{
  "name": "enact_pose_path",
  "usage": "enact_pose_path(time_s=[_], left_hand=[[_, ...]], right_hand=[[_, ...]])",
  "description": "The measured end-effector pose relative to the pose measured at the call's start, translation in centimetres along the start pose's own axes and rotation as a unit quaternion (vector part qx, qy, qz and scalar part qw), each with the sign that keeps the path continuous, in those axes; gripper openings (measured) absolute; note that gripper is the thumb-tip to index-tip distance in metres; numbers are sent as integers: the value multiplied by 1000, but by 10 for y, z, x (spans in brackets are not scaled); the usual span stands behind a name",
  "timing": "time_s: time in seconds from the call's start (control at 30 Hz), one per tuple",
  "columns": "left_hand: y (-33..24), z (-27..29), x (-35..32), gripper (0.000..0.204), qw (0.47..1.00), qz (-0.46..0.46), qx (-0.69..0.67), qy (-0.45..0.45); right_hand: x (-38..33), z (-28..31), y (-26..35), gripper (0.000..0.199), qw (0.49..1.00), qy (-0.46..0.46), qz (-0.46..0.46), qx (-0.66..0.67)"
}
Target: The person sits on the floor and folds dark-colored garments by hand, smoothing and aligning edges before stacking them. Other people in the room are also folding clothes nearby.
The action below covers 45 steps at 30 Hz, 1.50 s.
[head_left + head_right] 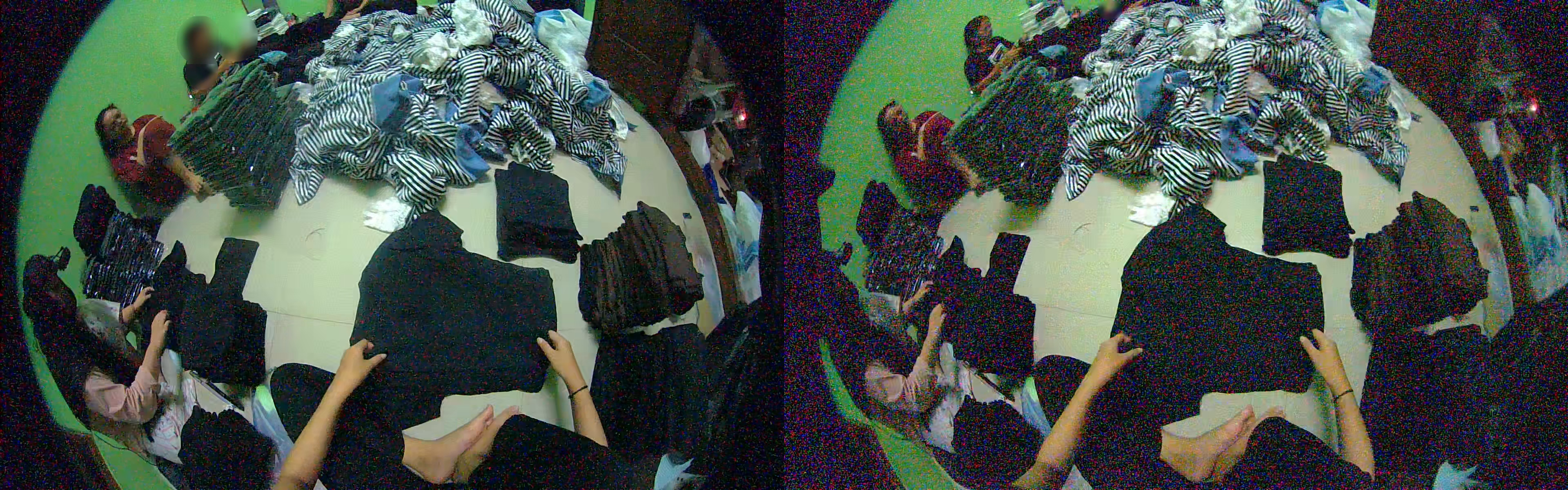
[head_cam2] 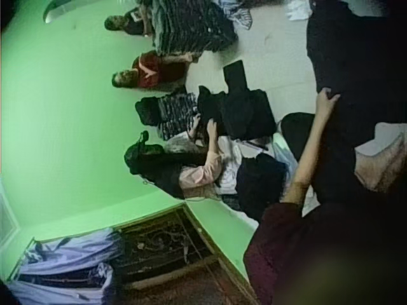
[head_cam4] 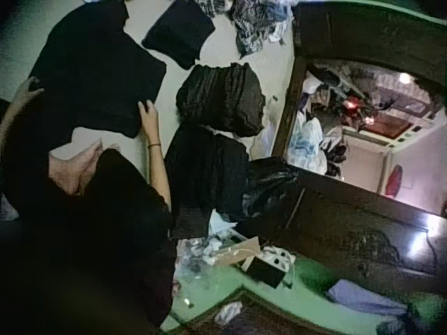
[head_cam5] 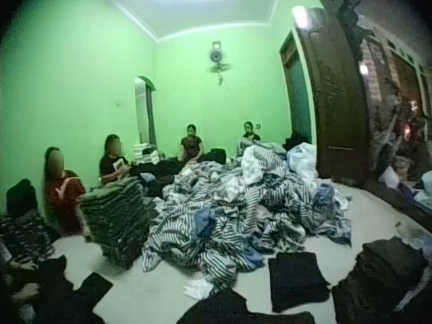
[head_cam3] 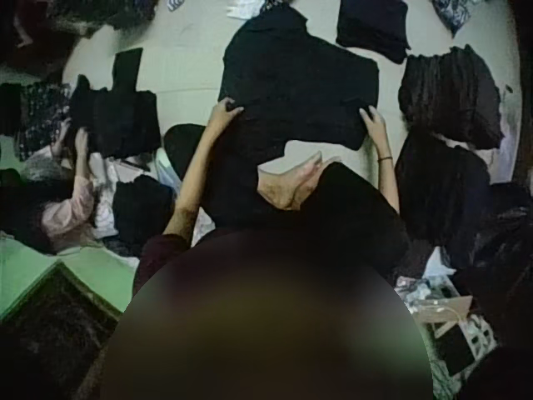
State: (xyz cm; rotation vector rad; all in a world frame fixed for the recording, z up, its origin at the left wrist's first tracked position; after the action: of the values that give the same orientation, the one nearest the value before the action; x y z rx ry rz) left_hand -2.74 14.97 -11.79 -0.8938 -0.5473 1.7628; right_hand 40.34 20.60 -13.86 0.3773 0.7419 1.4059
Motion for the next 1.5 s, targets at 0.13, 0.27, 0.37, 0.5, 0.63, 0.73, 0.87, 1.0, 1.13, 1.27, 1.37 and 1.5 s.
enact_pose_path(time_s=[0.13,0.27,0.37,0.5,0.63,0.73,0.87,1.0,1.13,1.27,1.37,1.5], left_hand=[[3,9,2,38,997,-2,-70,10],[-1,15,-7,37,996,-54,-71,22],[7,13,-14,37,996,-33,-42,65],[20,12,-19,37,992,29,-27,122],[12,12,-16,35,991,25,-22,131],[-13,8,-3,32,992,-50,61,102],[-59,-9,6,26,980,-192,18,56],[-75,-20,15,17,967,-237,-77,52],[-68,-47,23,16,951,-217,-156,156],[-40,-62,34,24,973,-97,-146,151],[-42,-67,36,35,981,-128,-46,138],[-64,-69,27,38,955,-256,86,120]], right_hand=[[-3,7,16,28,999,-34,22,19],[-12,17,17,29,995,-79,-5,-56],[-17,7,6,33,996,12,-34,-76],[-19,1,1,38,996,36,-35,-74],[-22,-2,8,38,994,28,-25,-98],[-27,1,21,39,986,36,-21,-164],[-28,20,92,40,954,-104,139,-246],[-17,-24,149,43,971,8,220,-89],[-29,-92,218,45,917,134,376,-6],[-32,-139,232,46,900,171,392,-81],[-21,-153,226,43,914,176,355,-85],[-14,-157,223,37,912,158,371,-77]])
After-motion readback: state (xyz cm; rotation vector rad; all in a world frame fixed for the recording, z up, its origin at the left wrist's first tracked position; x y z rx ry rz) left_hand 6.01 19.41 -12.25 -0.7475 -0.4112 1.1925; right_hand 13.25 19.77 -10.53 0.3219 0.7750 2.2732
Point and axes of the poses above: each hand's wrist, its own x-axis towards the middle knuckle, its own z-axis out of the back of the hand, y = z × x, the point moved 10 cm from there along x, towards the middle knuckle, and after that the axes turned 7 degrees about -x, right-handed, at the moved point
